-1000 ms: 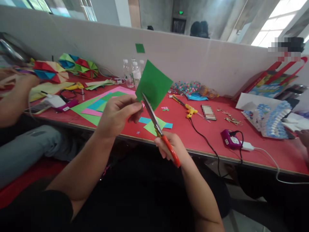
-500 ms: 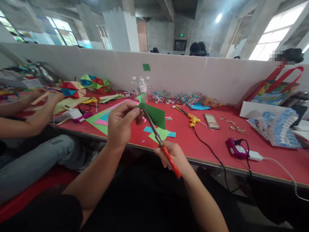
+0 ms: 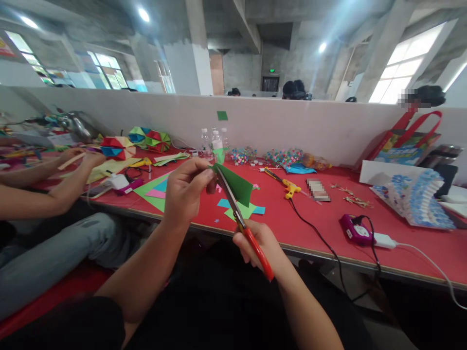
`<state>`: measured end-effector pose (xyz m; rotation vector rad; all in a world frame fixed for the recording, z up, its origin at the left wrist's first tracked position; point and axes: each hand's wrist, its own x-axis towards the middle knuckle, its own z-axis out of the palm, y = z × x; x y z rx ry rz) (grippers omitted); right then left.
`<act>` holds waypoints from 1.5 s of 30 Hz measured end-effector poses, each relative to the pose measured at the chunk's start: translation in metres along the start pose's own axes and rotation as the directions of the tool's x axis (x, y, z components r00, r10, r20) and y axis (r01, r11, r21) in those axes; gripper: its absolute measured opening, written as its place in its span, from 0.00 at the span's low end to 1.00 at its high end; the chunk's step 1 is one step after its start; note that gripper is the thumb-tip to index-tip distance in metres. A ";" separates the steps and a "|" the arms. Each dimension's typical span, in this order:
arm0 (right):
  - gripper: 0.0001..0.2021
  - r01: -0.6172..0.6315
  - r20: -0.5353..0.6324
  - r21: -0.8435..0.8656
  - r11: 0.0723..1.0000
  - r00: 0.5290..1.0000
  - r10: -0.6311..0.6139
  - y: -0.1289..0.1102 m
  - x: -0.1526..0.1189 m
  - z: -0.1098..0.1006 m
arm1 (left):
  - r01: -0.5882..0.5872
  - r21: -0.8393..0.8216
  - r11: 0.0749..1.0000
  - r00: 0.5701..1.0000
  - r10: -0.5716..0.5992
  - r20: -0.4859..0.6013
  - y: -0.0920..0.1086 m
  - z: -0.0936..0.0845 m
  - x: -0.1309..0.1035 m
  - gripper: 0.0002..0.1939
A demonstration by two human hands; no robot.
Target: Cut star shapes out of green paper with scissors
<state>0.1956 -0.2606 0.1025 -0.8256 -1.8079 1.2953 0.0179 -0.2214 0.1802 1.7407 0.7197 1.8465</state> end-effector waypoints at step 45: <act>0.24 -0.042 0.003 -0.057 0.997 0.999 0.042 -0.006 -0.002 -0.001 | 0.067 0.156 0.985 0.954 -0.109 0.278 0.022 -0.027 0.018 0.08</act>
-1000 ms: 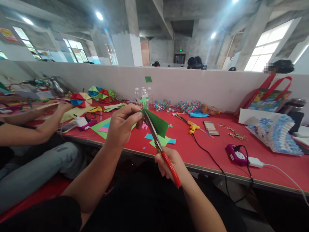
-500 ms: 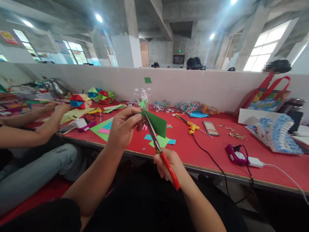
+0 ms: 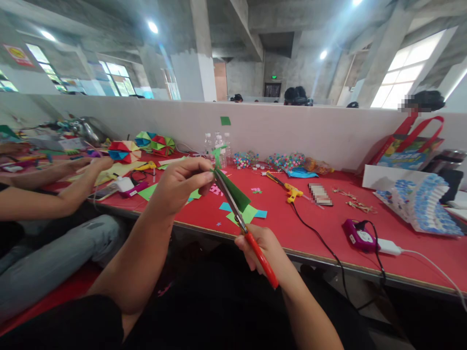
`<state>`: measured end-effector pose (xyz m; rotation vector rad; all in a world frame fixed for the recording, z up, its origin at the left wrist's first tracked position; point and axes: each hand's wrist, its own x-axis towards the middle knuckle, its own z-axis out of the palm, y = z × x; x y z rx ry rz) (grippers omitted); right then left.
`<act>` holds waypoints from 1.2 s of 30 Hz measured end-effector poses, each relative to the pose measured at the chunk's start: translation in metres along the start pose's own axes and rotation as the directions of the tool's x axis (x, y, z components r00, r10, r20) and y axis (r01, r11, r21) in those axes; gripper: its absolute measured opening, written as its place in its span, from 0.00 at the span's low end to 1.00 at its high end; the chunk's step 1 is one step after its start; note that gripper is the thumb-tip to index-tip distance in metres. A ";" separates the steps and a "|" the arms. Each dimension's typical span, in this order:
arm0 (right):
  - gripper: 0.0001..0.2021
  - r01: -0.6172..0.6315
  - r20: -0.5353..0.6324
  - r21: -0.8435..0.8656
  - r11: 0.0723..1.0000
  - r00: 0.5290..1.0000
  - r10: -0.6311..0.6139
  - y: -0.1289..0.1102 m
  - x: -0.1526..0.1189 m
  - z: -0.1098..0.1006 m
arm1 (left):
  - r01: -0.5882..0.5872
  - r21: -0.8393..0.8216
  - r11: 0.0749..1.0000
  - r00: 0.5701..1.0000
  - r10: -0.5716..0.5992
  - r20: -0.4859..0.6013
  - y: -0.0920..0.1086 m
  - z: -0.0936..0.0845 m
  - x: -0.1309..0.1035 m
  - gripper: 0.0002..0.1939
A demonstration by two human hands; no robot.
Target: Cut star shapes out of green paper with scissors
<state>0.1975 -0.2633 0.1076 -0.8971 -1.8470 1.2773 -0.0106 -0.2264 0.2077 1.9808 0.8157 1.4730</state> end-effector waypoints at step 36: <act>0.20 -0.048 -0.016 -0.054 0.997 0.999 0.047 0.002 0.002 -0.006 | 0.059 0.034 0.998 0.998 -0.060 0.021 0.004 -0.002 0.003 0.09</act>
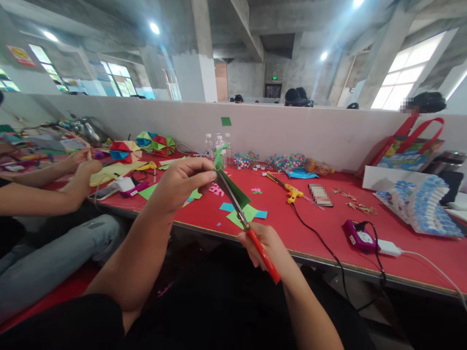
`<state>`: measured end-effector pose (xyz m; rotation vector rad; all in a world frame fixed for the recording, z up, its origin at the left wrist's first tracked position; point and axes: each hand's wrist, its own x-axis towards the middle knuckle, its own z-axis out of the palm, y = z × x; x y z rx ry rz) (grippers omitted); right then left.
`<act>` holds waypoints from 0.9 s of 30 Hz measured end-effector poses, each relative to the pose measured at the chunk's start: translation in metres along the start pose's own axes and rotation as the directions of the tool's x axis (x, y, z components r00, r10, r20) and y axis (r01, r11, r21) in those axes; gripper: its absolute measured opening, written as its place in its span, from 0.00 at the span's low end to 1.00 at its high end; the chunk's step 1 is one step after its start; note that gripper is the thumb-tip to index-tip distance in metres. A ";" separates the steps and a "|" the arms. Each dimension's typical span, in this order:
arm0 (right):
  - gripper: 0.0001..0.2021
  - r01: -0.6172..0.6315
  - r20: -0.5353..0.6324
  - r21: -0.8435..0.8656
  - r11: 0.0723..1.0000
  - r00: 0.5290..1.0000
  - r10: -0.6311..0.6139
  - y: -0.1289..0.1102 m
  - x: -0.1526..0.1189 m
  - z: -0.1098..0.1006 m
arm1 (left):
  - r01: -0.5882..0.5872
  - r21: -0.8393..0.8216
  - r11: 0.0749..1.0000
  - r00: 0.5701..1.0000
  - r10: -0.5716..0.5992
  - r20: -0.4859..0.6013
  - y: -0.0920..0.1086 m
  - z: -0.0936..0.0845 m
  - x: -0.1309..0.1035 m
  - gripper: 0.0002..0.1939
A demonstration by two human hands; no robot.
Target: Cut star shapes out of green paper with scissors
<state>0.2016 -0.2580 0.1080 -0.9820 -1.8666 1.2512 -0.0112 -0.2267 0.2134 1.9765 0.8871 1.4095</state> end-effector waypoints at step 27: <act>0.29 0.015 0.016 0.057 0.998 1.000 -0.016 0.000 0.002 -0.007 | 0.029 -0.058 0.998 0.989 -0.037 -0.140 -0.007 0.011 0.000 0.06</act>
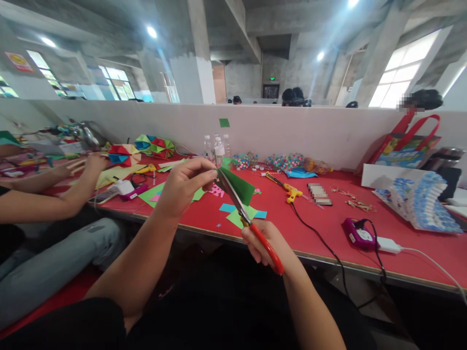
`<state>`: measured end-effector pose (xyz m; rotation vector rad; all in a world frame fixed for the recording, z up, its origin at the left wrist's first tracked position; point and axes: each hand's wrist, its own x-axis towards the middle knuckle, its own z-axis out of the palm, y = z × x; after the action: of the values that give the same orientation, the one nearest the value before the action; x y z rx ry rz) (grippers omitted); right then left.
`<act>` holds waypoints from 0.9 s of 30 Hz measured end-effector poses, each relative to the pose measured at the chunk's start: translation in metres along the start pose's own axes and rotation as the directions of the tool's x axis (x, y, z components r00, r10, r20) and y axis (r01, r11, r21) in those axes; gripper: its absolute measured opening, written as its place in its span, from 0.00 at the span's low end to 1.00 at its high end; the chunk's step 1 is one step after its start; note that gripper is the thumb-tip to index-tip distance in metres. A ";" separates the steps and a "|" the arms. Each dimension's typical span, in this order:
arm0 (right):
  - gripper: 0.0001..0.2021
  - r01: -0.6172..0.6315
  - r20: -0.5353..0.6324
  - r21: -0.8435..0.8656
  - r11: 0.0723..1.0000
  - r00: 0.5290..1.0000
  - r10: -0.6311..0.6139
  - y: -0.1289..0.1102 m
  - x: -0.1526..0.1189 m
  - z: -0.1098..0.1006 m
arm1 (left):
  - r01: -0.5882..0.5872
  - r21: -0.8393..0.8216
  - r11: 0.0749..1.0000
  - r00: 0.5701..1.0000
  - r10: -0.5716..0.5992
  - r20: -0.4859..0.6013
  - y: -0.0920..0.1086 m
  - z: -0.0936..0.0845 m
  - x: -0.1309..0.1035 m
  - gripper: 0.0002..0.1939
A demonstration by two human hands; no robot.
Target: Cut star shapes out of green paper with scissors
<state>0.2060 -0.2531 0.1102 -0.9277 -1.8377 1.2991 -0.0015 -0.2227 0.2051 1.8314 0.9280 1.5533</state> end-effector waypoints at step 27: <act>0.25 -0.014 -0.021 0.142 0.990 1.000 0.017 0.005 0.005 0.020 | -0.232 0.186 0.955 0.966 0.249 -0.075 -0.009 0.004 -0.010 0.04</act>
<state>0.1877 -0.2570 0.1013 -0.8781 -1.7007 1.4034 0.0001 -0.2249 0.1909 2.0734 0.9404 1.7701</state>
